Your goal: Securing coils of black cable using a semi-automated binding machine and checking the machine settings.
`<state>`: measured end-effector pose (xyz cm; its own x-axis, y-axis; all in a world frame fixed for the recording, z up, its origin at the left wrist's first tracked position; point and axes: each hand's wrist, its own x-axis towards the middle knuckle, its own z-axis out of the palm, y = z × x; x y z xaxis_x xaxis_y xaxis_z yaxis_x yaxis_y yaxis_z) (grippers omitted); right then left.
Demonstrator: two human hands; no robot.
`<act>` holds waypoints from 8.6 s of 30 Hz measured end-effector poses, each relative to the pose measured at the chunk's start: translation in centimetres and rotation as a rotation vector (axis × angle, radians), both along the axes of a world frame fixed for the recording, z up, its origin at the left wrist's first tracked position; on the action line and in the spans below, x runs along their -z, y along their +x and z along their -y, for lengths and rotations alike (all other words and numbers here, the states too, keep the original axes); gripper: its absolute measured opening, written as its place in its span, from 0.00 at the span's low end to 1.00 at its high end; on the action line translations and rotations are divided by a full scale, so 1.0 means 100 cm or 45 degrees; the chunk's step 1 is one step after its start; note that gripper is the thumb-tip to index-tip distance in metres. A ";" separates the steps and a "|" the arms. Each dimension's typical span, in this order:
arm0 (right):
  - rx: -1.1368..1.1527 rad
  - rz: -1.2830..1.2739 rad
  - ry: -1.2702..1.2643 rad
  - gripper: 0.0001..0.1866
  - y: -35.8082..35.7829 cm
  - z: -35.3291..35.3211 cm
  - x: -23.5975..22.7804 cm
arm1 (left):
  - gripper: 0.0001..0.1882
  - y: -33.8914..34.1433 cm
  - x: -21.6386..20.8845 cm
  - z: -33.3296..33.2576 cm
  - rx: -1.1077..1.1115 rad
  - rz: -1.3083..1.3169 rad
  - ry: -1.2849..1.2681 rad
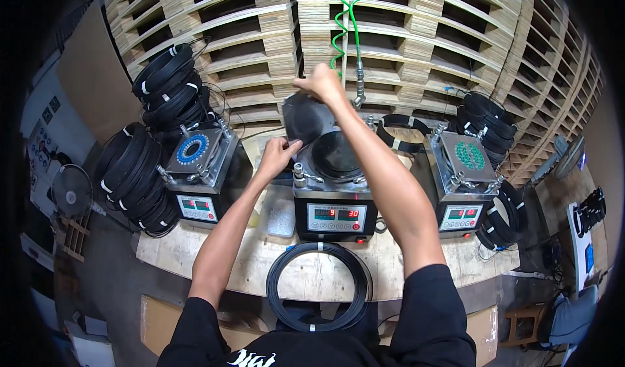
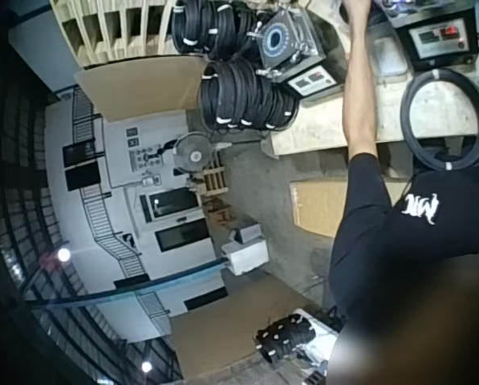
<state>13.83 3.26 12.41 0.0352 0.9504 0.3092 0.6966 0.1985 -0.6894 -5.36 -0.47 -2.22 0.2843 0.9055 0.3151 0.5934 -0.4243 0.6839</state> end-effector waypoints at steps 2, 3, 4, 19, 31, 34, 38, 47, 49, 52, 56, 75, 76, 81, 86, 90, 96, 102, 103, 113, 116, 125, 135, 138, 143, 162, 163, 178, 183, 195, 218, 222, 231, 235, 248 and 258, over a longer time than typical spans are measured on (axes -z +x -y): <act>-0.046 -0.143 0.019 0.18 0.026 0.017 0.010 | 0.14 0.001 -0.006 0.007 0.100 0.086 0.113; -0.063 -0.234 -0.056 0.14 0.037 0.035 0.008 | 0.11 0.001 -0.010 0.014 0.201 0.170 0.225; -0.068 -0.434 -0.032 0.13 0.057 0.055 0.011 | 0.10 0.017 -0.038 0.038 0.255 0.157 0.264; -0.398 -1.112 -0.180 0.34 0.130 0.114 0.115 | 0.39 0.005 -0.050 0.011 0.473 0.699 -0.712; -0.158 -0.727 -0.296 0.33 0.123 0.134 0.119 | 0.37 -0.001 -0.027 0.012 0.381 0.543 -0.794; -0.136 -0.709 -0.347 0.33 0.133 0.129 0.133 | 0.36 0.003 -0.021 0.010 0.406 0.492 -0.792; -0.147 -0.681 -0.347 0.32 0.133 0.125 0.140 | 0.35 0.000 -0.019 0.014 0.395 0.544 -0.817; 0.255 -0.518 0.350 0.13 0.119 0.192 0.179 | 0.14 -0.028 0.016 0.081 -0.073 0.594 0.166; 0.437 -0.439 0.242 0.08 0.108 0.244 0.219 | 0.10 -0.042 0.050 0.140 -0.228 0.437 0.289; 0.219 -0.298 -0.154 0.13 0.083 0.316 0.295 | 0.13 -0.061 0.115 0.210 -0.142 0.194 -0.010; 0.220 0.180 -0.327 0.33 0.027 0.346 0.330 | 0.20 -0.064 0.158 0.248 -0.109 -0.260 0.013; -0.325 -0.269 -0.118 0.28 -0.066 0.304 0.178 | 0.23 -0.157 0.021 0.260 -0.139 -0.027 0.203; -0.366 -0.229 0.033 0.30 -0.079 0.294 0.157 | 0.24 -0.170 -0.001 0.257 -0.183 -0.047 0.140; -0.543 -0.170 0.450 0.28 -0.177 0.216 0.057 | 0.21 -0.253 -0.094 0.202 -0.301 0.024 0.639; -0.493 -0.293 0.483 0.22 -0.249 0.106 0.055 | 0.20 -0.325 -0.110 0.109 -0.282 0.049 0.602; -0.485 -0.319 0.399 0.21 -0.289 0.066 0.074 | 0.21 -0.369 -0.085 0.047 -0.243 0.092 0.507; -0.249 -0.227 0.224 0.20 -0.309 0.061 0.089 | 0.22 -0.392 -0.061 0.004 -0.076 0.142 0.319; -0.092 -0.338 0.196 0.19 -0.307 0.057 0.116 | 0.24 -0.397 -0.055 -0.023 0.105 0.142 0.067; -0.072 -0.316 0.172 0.19 -0.307 0.057 0.116 | 0.24 -0.400 -0.054 -0.029 0.134 0.135 0.068; -0.008 -0.359 0.263 0.15 -0.300 0.048 0.119 | 0.19 -0.410 -0.021 -0.049 0.198 0.473 0.127; 0.115 -0.420 0.377 0.13 -0.313 0.038 0.110 | 0.16 -0.412 -0.033 -0.044 0.128 0.455 0.256; 0.059 -0.255 0.314 0.21 -0.290 0.011 0.095 | 0.16 -0.407 -0.081 -0.066 0.151 0.266 0.499; -0.331 -0.084 0.316 0.15 -0.305 -0.026 0.040 | 0.15 -0.371 -0.105 -0.138 0.433 0.035 -0.075; -0.244 0.033 0.149 0.17 -0.298 -0.032 0.033 | 0.15 -0.356 -0.117 -0.138 0.375 -0.079 -0.070; -0.279 0.075 0.040 0.11 -0.306 -0.046 0.024 | 0.12 -0.369 -0.097 -0.160 0.277 -0.114 0.054; -0.377 0.576 0.035 0.08 -0.305 -0.065 0.032 | 0.10 -0.358 -0.095 -0.141 0.266 -0.267 0.219; -0.373 0.703 0.077 0.07 -0.309 -0.065 0.031 | 0.10 -0.359 -0.094 -0.141 0.258 -0.289 0.222; -0.422 1.313 -0.097 0.08 -0.344 -0.074 0.023 | 0.14 -0.358 -0.098 -0.138 0.251 -0.397 0.141; -0.471 1.428 -0.074 0.07 -0.361 -0.080 0.020 | 0.10 -0.357 -0.098 -0.136 0.170 -0.431 0.098; -0.502 1.321 -0.121 0.09 -0.366 -0.081 0.033 | 0.10 -0.349 -0.107 -0.138 0.192 -0.527 0.088; -0.443 0.507 -0.046 0.13 -0.311 -0.067 0.067 | 0.10 -0.293 -0.135 -0.141 0.354 -1.059 0.158; -0.465 0.493 -0.015 0.15 -0.307 -0.067 0.068 | 0.11 -0.281 -0.143 -0.128 0.338 -1.137 0.230; -0.473 0.464 -0.051 0.15 -0.309 -0.068 0.068 | 0.10 -0.285 -0.139 -0.150 0.459 -1.168 0.065; -0.457 0.437 0.025 0.13 -0.304 -0.071 0.074 | 0.10 -0.277 -0.134 -0.147 0.463 -1.150 0.058; -0.647 0.239 -0.329 0.19 -0.247 -0.142 0.072 | 0.33 -0.293 -0.089 -0.228 0.937 -0.826 -0.334; -0.051 -0.593 -0.592 0.13 -0.244 -0.130 0.122 | 0.29 -0.291 -0.088 -0.201 0.711 -0.596 -0.474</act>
